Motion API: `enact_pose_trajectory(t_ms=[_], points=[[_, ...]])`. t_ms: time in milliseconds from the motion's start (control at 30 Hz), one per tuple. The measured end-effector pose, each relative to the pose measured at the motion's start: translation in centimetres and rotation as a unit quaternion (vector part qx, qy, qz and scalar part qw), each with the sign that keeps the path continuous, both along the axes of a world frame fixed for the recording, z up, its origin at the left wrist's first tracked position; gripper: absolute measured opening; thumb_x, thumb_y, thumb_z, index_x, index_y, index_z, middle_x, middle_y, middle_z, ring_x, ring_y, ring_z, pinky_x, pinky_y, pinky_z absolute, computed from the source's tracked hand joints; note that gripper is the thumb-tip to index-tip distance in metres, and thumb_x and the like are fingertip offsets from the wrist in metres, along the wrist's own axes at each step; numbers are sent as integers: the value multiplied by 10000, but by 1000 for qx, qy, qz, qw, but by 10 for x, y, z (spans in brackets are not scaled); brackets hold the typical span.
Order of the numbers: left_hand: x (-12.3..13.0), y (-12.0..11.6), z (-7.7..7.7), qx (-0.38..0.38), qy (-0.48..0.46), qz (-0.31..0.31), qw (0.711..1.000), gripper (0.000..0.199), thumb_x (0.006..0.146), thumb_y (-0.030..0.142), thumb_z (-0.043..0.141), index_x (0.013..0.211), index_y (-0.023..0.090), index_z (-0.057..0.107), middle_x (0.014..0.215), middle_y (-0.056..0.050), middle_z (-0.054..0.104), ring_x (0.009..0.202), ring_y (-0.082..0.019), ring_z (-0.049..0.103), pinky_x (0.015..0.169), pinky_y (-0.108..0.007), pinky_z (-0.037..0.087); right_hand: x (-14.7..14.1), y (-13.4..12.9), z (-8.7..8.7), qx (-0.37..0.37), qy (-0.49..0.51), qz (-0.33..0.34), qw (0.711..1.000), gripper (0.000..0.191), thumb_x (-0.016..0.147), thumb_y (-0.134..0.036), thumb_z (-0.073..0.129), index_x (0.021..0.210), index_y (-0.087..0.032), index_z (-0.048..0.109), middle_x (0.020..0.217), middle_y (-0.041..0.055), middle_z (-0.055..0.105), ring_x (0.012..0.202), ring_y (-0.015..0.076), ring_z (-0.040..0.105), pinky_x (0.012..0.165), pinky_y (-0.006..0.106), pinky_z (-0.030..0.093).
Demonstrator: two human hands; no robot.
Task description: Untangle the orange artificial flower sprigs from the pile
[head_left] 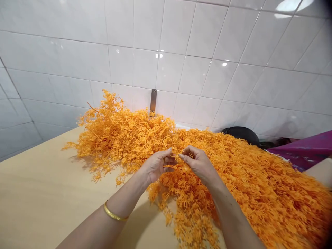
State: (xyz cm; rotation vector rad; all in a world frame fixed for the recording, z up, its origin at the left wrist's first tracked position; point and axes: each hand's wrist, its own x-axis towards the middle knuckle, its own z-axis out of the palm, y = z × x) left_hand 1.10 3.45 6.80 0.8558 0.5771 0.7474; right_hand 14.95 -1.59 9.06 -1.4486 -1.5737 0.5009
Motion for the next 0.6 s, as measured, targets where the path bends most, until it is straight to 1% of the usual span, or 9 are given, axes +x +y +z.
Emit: enact_pose_trajectory(t_ms=[67, 133, 200, 233, 300, 367, 433, 533, 600], points=[[2, -1, -1, 9, -3, 8, 1000, 158, 661, 276, 605, 680, 131, 547, 645, -35, 574, 614, -129, 553, 546, -244, 418, -1, 1, 1, 6, -1, 12, 1000, 159, 692, -301, 531, 625, -174, 463, 608, -26, 433, 574, 102, 386, 538, 226, 305], [4, -1, -1, 13, -6, 49, 999, 135, 631, 220, 630, 645, 133, 528, 584, -6, 543, 546, -107, 527, 525, -237, 413, 0, 1, 2, -19, 20, 31, 999, 142, 677, -309, 546, 723, -184, 499, 658, -22, 453, 564, 97, 390, 524, 222, 308], [5, 0, -1, 9, -8, 93, 996, 135, 634, 190, 621, 604, 138, 500, 503, 24, 486, 462, -82, 476, 483, -223, 395, 3, 0, 2, -59, 56, 39, 996, 249, 654, -329, 571, 857, -201, 502, 699, -20, 454, 546, 90, 390, 498, 215, 307], [5, 0, -1, 9, -9, 104, 994, 137, 643, 187, 612, 594, 140, 493, 475, 35, 458, 431, -72, 447, 461, -215, 381, 5, 0, 2, -76, 79, 41, 993, 312, 643, -339, 584, 909, -206, 490, 702, -19, 451, 544, 89, 393, 491, 213, 308], [5, 1, 0, 16, -6, 103, 995, 129, 656, 185, 601, 595, 137, 499, 463, 42, 431, 405, -58, 406, 429, -201, 357, 11, 1, 2, -92, 122, 44, 987, 387, 629, -356, 601, 958, -202, 468, 679, -21, 443, 552, 93, 405, 490, 213, 312], [4, 1, 1, 21, 0, 93, 995, 122, 655, 194, 608, 609, 130, 514, 495, 35, 441, 420, -55, 406, 419, -197, 350, 16, 2, 3, -90, 147, 37, 984, 400, 625, -373, 609, 952, -193, 466, 651, -24, 442, 550, 94, 407, 491, 216, 311], [3, 1, 2, 6, -5, 87, 996, 123, 654, 208, 613, 629, 130, 521, 548, 19, 472, 463, -66, 439, 434, -205, 366, 20, 2, 4, -78, 158, 24, 984, 376, 624, -392, 611, 911, -185, 482, 633, -26, 441, 541, 92, 402, 494, 221, 311], [2, 2, 2, -33, -46, 82, 995, 84, 682, 203, 582, 674, 140, 527, 624, -3, 522, 533, -89, 490, 492, -231, 407, 21, 2, 5, -60, 167, 15, 984, 351, 613, -401, 616, 857, -176, 503, 628, -25, 445, 545, 93, 408, 513, 230, 325], [3, 2, 3, -48, -73, 85, 993, 52, 696, 188, 561, 696, 148, 527, 642, -5, 539, 557, -100, 507, 534, -250, 427, 20, 1, 6, -57, 150, 15, 987, 338, 608, -390, 616, 847, -174, 514, 666, -12, 469, 576, 101, 427, 540, 239, 339]])
